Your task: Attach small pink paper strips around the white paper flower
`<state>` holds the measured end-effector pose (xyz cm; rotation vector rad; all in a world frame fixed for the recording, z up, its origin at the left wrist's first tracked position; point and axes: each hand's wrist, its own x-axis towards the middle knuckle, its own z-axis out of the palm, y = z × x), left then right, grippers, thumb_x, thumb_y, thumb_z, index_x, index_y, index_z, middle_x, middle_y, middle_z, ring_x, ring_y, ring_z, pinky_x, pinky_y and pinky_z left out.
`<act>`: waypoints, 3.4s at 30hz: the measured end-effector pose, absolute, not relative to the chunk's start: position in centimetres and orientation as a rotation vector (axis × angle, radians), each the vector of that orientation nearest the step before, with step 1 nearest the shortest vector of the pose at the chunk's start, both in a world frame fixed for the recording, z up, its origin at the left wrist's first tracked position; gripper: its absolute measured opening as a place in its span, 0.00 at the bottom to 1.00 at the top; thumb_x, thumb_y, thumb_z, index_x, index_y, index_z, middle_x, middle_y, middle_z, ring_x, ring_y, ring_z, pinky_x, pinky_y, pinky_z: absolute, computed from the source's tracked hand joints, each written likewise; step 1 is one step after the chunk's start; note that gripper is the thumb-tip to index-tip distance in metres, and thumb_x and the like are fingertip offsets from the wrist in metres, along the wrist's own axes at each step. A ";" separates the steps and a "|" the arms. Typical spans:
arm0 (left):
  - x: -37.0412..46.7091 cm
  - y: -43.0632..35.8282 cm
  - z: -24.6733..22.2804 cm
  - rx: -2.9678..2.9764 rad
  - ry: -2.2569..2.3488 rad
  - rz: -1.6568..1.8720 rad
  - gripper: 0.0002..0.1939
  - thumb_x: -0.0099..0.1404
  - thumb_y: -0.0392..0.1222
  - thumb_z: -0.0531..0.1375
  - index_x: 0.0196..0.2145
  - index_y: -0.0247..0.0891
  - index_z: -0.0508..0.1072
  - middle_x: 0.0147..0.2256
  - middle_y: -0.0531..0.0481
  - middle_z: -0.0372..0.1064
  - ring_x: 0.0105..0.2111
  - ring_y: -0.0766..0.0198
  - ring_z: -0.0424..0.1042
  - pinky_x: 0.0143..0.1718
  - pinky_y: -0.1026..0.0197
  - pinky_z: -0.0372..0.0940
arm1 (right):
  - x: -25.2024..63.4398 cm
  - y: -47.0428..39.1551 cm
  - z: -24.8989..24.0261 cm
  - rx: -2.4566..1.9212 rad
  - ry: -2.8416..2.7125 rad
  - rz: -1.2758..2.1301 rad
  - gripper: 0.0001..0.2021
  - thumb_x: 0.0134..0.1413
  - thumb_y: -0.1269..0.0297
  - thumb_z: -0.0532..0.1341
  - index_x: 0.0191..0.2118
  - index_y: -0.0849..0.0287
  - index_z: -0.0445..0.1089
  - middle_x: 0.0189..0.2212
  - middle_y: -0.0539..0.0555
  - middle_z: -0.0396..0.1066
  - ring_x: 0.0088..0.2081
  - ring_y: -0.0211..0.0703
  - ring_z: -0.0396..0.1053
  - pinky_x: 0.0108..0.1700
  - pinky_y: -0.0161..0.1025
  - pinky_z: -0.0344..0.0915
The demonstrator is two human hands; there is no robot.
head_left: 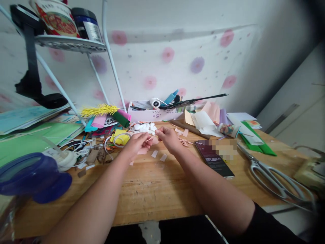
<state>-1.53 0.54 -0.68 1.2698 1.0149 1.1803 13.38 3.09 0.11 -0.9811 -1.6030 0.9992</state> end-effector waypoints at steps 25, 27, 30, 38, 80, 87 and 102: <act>-1.8 0.9 -1.4 1.257 1.191 1.144 0.20 0.53 0.55 0.53 0.22 0.32 0.66 0.17 0.50 0.63 0.16 0.70 0.61 0.19 0.66 0.57 | 17.4 6.6 -0.6 -1.344 -1.771 0.620 0.13 0.42 0.55 0.55 0.22 0.61 0.63 0.15 0.47 0.59 0.18 0.32 0.55 0.22 0.32 0.49; -1.9 1.0 -1.5 1.309 1.202 1.138 0.17 0.52 0.52 0.55 0.23 0.32 0.67 0.18 0.51 0.63 0.17 0.71 0.61 0.20 0.67 0.57 | 19.0 7.7 -1.2 -1.476 -1.831 0.549 0.13 0.40 0.56 0.56 0.18 0.61 0.62 0.12 0.47 0.57 0.16 0.32 0.53 0.21 0.33 0.47; -1.9 1.2 -1.7 1.387 1.233 1.084 0.14 0.52 0.49 0.57 0.24 0.33 0.68 0.20 0.50 0.64 0.19 0.71 0.62 0.21 0.66 0.58 | 20.5 8.6 -2.1 -1.583 -1.852 0.562 0.13 0.38 0.59 0.58 0.14 0.60 0.59 0.09 0.45 0.53 0.14 0.30 0.49 0.20 0.33 0.45; -0.6 0.4 -1.3 1.547 1.184 1.112 0.13 0.52 0.48 0.56 0.29 0.34 0.69 0.25 0.50 0.66 0.24 0.68 0.64 0.22 0.67 0.56 | 17.2 5.3 -0.2 -1.137 -1.863 0.977 0.12 0.41 0.55 0.57 0.23 0.60 0.64 0.14 0.47 0.60 0.15 0.30 0.53 0.19 0.32 0.49; 0.0 -0.2 -0.6 1.166 0.897 1.197 0.10 0.49 0.44 0.61 0.24 0.34 0.66 0.21 0.54 0.62 0.20 0.73 0.60 0.20 0.69 0.52 | 14.0 3.2 0.4 -0.931 -1.703 1.135 0.21 0.47 0.48 0.50 0.16 0.61 0.57 0.13 0.46 0.54 0.16 0.30 0.50 0.20 0.31 0.47; -0.2 0.1 -1.0 1.214 0.919 1.237 0.10 0.50 0.43 0.60 0.23 0.33 0.67 0.20 0.53 0.62 0.20 0.73 0.61 0.19 0.69 0.53 | 14.4 3.4 0.3 -0.730 -1.735 1.162 0.10 0.44 0.59 0.58 0.28 0.61 0.63 0.23 0.48 0.61 0.25 0.31 0.58 0.29 0.32 0.56; -0.1 0.3 -1.5 1.476 1.192 1.244 0.11 0.51 0.46 0.57 0.22 0.35 0.64 0.18 0.55 0.61 0.15 0.73 0.58 0.15 0.69 0.49 | 13.2 3.1 0.2 -1.122 -1.952 0.547 0.10 0.48 0.61 0.52 0.22 0.61 0.59 0.19 0.48 0.61 0.24 0.33 0.57 0.26 0.31 0.51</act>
